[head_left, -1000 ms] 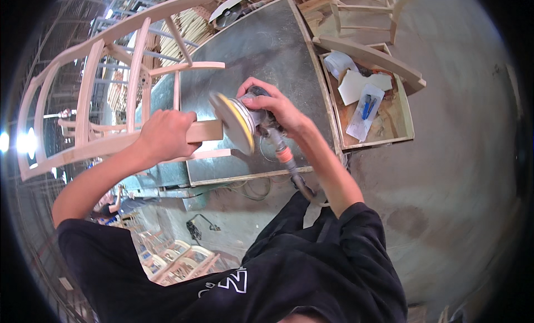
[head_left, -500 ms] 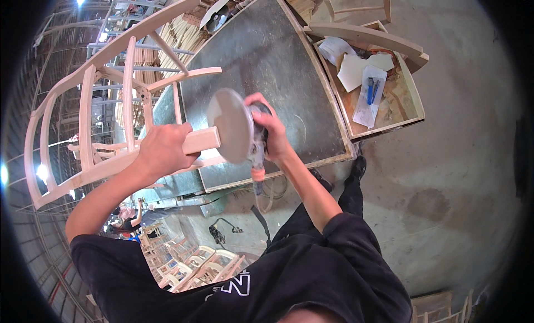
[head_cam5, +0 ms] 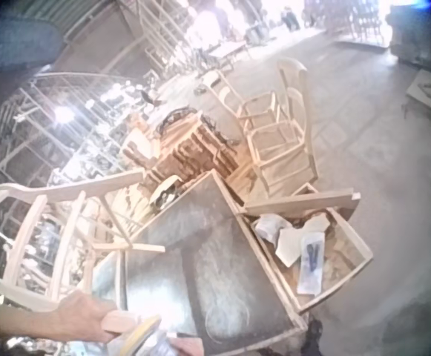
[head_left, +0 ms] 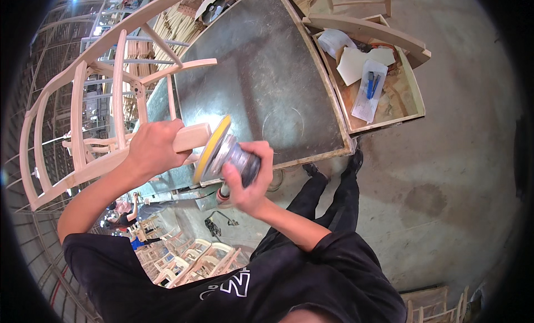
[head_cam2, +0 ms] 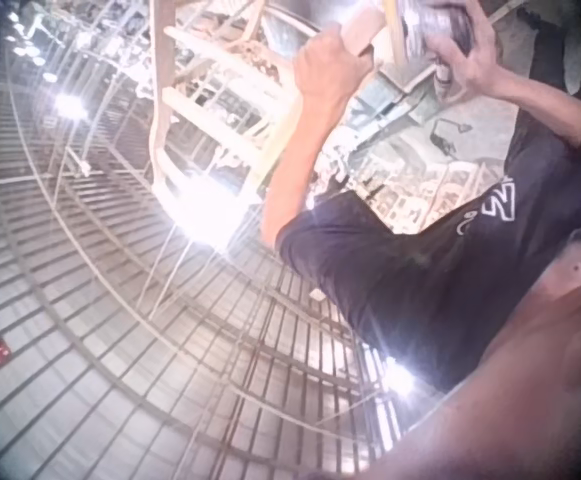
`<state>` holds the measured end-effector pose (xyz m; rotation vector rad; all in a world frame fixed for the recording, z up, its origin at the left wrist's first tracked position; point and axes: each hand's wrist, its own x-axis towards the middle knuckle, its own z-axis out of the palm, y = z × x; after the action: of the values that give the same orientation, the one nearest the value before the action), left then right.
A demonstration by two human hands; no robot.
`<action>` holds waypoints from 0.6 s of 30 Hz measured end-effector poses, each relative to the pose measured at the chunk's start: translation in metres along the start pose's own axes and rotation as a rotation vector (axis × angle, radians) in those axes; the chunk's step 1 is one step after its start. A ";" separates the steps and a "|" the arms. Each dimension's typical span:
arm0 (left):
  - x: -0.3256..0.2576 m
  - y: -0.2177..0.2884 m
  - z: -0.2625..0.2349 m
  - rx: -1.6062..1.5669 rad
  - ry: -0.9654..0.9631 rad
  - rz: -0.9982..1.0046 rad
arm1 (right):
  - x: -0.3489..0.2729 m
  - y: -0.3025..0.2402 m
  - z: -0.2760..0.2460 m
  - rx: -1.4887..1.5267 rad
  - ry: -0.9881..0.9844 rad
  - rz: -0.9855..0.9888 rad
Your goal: The person assembles wooden chair frames by picking up components, aligning legs and backrests, and inserting them into place. The person then uses a power sander to smooth the edges of the assembled chair frame.
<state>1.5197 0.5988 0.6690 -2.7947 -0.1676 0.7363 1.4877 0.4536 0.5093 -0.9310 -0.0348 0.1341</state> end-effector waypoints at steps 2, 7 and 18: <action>-0.001 0.000 0.001 0.000 -0.012 -0.002 | -0.001 0.007 -0.004 0.034 -0.024 0.105; -0.003 0.000 0.001 -0.026 0.017 0.004 | 0.006 0.010 -0.001 0.110 0.005 -0.029; 0.005 0.002 -0.006 0.005 -0.034 -0.024 | 0.180 0.002 -0.021 0.123 -1.080 0.286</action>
<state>1.5271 0.5963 0.6707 -2.7715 -0.2043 0.7772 1.6677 0.4617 0.4905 -0.6454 -0.8830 0.8835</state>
